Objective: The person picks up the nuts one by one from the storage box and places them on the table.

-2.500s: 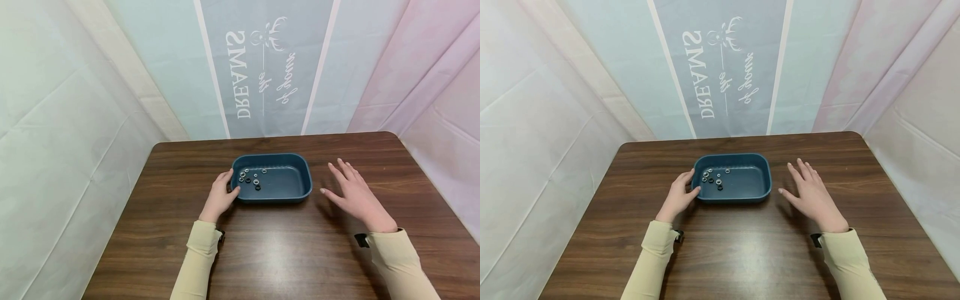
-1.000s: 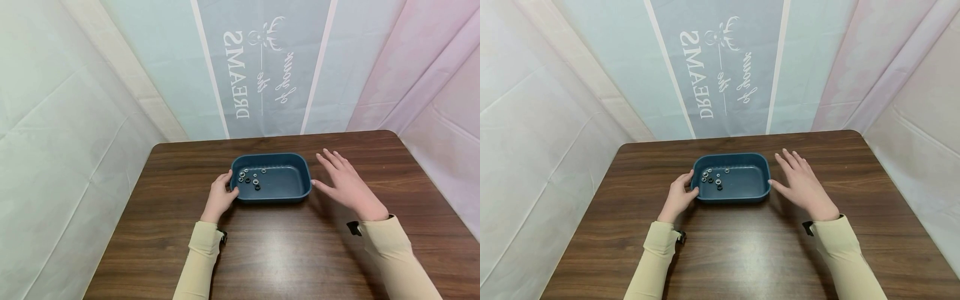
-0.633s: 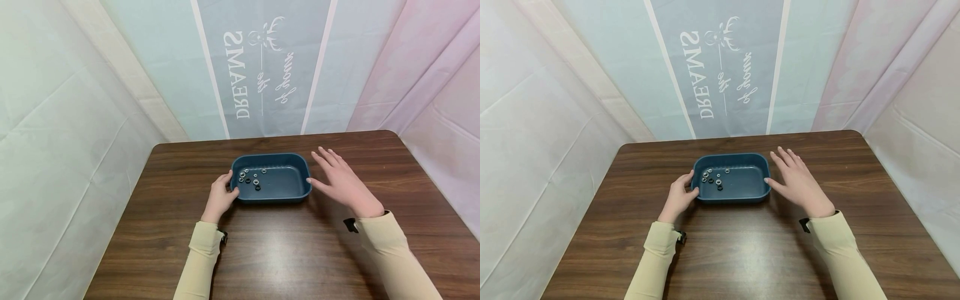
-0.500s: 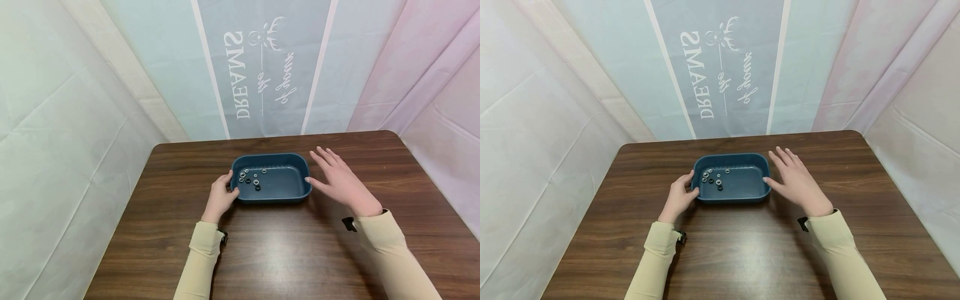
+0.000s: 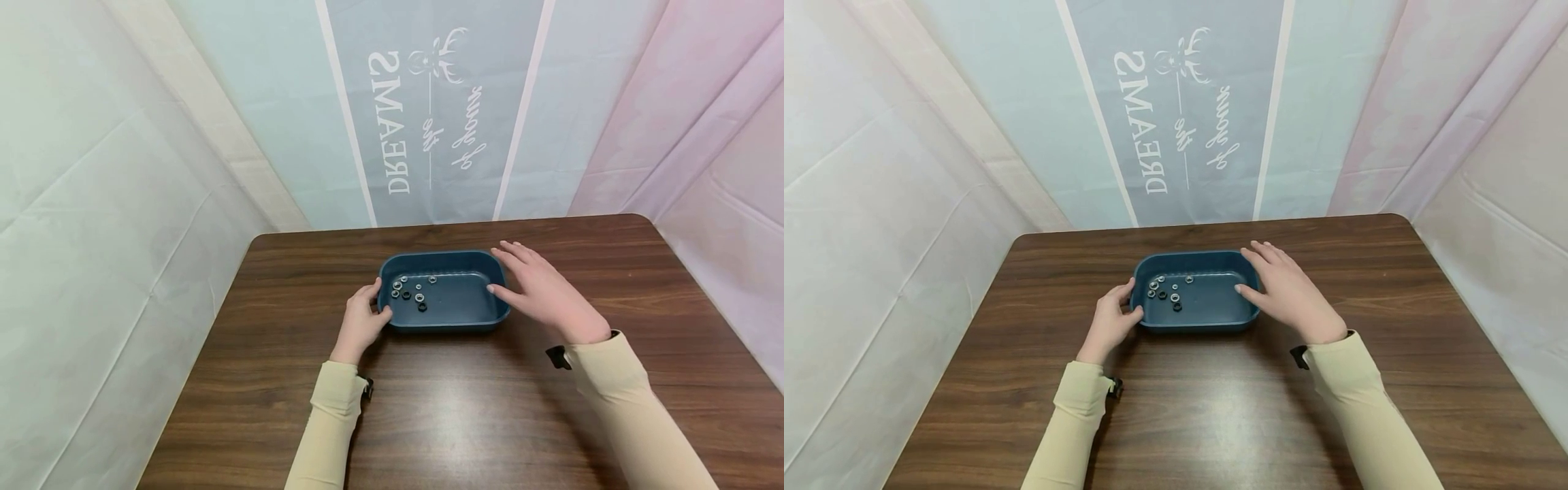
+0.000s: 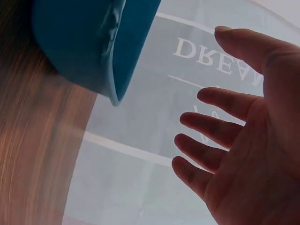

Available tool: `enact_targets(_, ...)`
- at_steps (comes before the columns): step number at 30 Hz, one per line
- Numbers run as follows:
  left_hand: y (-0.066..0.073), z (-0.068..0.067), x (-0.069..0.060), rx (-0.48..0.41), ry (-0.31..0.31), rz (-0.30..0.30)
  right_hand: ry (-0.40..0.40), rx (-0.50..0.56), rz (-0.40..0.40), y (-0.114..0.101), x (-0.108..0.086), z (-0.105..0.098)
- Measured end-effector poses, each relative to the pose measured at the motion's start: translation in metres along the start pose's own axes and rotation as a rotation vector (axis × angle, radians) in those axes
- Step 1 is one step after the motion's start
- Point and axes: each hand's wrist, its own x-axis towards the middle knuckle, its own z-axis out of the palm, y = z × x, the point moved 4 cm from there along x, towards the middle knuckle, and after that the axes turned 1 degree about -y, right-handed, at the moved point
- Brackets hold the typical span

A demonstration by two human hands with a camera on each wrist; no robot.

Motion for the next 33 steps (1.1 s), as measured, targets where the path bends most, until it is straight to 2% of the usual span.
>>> enact_targets(8,0.0,0.0,0.0,0.008,-0.004,-0.013,-0.049,0.052,-0.006,-0.003,0.008,0.004)
enact_targets(19,0.002,-0.001,-0.001,0.02,-0.005,-0.02,-0.075,0.086,-0.045,-0.007,0.018,0.006)
enact_targets(33,0.003,0.0,0.0,0.036,0.001,-0.032,-0.124,0.165,-0.05,-0.008,0.03,0.01)
